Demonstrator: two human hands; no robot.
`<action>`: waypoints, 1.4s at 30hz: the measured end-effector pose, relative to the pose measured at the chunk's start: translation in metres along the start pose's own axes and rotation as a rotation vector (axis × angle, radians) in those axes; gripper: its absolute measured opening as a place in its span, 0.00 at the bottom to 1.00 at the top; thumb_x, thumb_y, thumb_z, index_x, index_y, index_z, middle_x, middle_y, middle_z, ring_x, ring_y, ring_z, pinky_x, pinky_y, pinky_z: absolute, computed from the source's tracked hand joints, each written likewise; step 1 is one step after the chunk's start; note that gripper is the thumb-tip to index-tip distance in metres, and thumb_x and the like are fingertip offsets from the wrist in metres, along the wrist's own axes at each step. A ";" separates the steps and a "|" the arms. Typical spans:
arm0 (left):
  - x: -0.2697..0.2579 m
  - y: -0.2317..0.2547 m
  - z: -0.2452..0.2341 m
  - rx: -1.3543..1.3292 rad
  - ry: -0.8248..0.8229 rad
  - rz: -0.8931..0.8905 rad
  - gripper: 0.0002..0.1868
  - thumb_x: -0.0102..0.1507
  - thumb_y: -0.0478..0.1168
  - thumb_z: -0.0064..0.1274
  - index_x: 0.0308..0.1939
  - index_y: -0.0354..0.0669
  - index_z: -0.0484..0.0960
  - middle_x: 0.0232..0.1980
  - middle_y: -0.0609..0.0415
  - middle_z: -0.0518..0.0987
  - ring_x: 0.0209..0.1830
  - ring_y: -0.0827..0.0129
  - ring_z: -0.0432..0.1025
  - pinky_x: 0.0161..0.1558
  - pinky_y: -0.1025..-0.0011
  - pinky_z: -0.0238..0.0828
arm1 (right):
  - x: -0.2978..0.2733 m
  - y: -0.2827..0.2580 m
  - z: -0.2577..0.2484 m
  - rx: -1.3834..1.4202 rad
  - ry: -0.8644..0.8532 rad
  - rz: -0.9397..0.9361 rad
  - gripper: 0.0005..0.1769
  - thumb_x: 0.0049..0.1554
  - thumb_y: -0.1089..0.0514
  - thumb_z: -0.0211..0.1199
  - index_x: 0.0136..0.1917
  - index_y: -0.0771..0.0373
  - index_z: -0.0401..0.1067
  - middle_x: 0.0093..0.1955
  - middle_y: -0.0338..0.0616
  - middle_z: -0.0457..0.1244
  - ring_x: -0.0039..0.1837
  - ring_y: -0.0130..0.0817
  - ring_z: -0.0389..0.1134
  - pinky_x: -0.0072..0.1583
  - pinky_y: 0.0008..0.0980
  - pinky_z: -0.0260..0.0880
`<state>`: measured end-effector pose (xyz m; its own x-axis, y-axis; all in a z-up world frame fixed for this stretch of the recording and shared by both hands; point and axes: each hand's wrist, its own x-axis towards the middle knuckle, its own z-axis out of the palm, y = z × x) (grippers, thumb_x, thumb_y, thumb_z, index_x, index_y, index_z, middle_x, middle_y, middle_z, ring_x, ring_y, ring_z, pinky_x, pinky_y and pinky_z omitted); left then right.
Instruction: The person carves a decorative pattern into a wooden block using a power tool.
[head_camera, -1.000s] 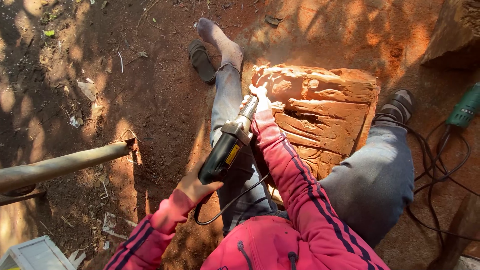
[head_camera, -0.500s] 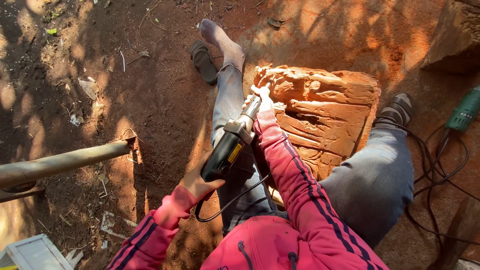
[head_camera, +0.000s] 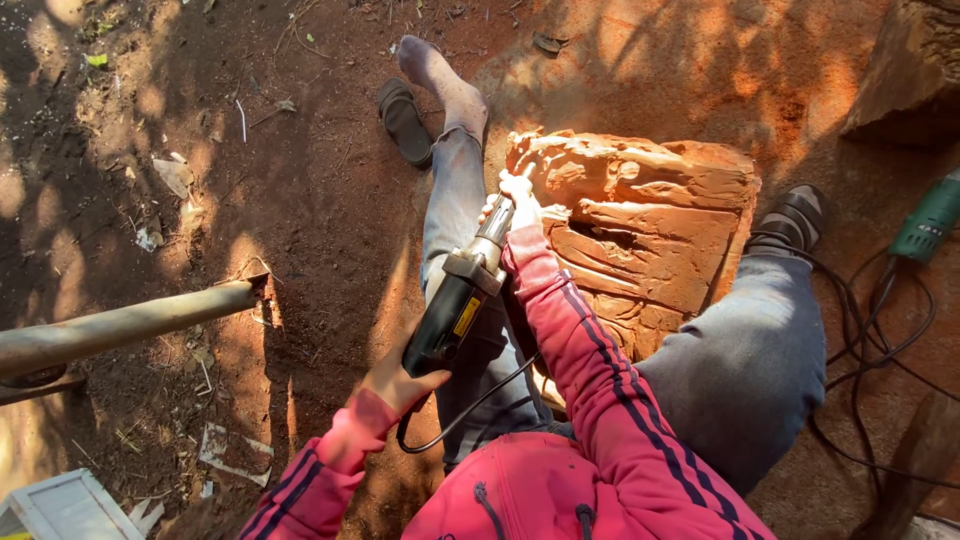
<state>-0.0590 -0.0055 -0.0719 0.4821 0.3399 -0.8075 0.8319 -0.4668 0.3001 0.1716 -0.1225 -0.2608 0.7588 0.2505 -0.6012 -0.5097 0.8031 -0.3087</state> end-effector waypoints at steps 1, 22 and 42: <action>-0.002 -0.004 0.004 0.002 0.000 0.003 0.56 0.46 0.59 0.73 0.76 0.80 0.61 0.43 0.44 0.86 0.36 0.57 0.84 0.36 0.73 0.84 | 0.003 0.003 -0.005 0.001 0.000 -0.003 0.13 0.54 0.58 0.70 0.50 0.57 0.68 0.34 0.55 0.68 0.32 0.45 0.73 0.34 0.48 0.80; 0.002 -0.029 0.056 -0.303 0.030 0.176 0.54 0.51 0.45 0.70 0.78 0.72 0.57 0.68 0.57 0.80 0.66 0.75 0.74 0.69 0.80 0.63 | 0.010 -0.007 -0.011 -0.124 -0.054 -0.026 0.24 0.55 0.58 0.60 0.65 0.62 0.67 0.31 0.52 0.61 0.28 0.39 0.64 0.32 0.40 0.72; -0.013 -0.034 0.058 -0.168 0.039 0.083 0.56 0.52 0.52 0.69 0.78 0.81 0.52 0.79 0.62 0.66 0.78 0.69 0.61 0.75 0.76 0.56 | -0.019 -0.002 -0.010 -0.056 -0.081 -0.039 0.29 0.55 0.62 0.62 0.69 0.55 0.62 0.31 0.49 0.60 0.27 0.40 0.64 0.29 0.39 0.70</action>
<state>-0.1096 -0.0412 -0.1011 0.5587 0.3389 -0.7570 0.8213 -0.3530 0.4482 0.1542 -0.1339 -0.2564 0.8080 0.2642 -0.5267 -0.4988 0.7824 -0.3729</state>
